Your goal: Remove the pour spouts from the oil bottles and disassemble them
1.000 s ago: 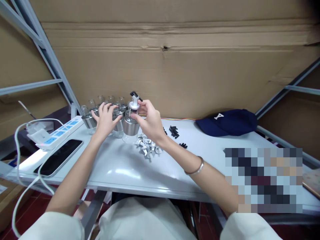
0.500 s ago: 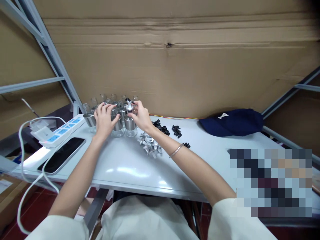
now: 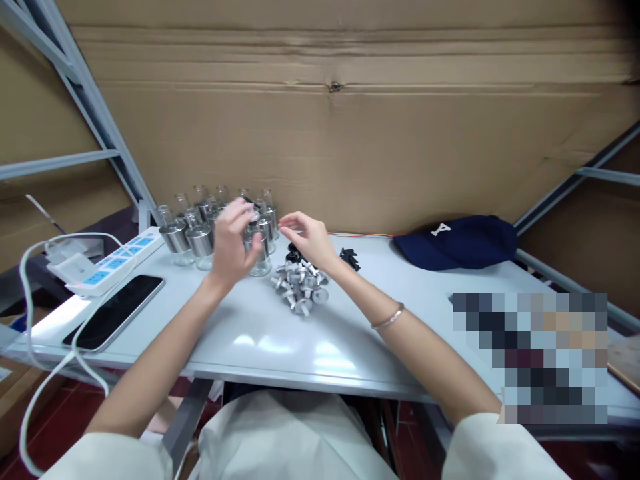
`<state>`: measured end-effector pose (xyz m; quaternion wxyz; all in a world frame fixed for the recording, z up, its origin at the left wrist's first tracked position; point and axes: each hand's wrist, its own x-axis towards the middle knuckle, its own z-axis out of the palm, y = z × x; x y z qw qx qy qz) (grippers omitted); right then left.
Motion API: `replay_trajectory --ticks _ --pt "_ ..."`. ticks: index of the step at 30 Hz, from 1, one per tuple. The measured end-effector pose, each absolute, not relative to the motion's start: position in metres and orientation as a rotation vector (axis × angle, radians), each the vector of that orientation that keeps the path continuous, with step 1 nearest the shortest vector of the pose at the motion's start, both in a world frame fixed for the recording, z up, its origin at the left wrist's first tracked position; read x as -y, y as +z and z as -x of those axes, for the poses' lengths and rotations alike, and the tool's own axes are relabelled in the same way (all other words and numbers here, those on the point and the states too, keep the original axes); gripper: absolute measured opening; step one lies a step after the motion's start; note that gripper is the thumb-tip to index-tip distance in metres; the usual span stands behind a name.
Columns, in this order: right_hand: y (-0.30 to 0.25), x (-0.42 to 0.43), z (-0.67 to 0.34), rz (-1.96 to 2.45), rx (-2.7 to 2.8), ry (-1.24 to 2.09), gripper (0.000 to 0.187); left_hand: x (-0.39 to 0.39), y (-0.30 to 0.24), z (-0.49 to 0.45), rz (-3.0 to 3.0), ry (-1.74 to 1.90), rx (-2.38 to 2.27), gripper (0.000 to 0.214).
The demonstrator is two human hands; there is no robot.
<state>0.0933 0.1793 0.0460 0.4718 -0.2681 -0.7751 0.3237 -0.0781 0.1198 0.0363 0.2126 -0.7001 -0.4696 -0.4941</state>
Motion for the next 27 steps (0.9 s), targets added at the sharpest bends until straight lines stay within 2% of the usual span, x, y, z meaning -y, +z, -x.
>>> replay_trajectory --ticks 3,6,12,27 --pt "0.043 -0.176 -0.134 0.708 1.922 0.813 0.014 -0.119 0.036 0.045 2.353 -1.177 1.116 0.024" --pt "0.032 -0.178 -0.169 0.822 1.926 0.763 0.019 -0.122 0.023 0.018 2.523 -1.086 1.113 0.024" --pt "0.013 -0.180 -0.203 1.114 2.446 0.336 0.014 -0.121 -0.010 0.004 2.645 -0.871 1.259 0.023" --pt "0.003 -0.164 -0.196 1.080 2.480 0.181 0.017 -0.115 -0.017 0.002 2.679 -0.911 1.483 0.023"
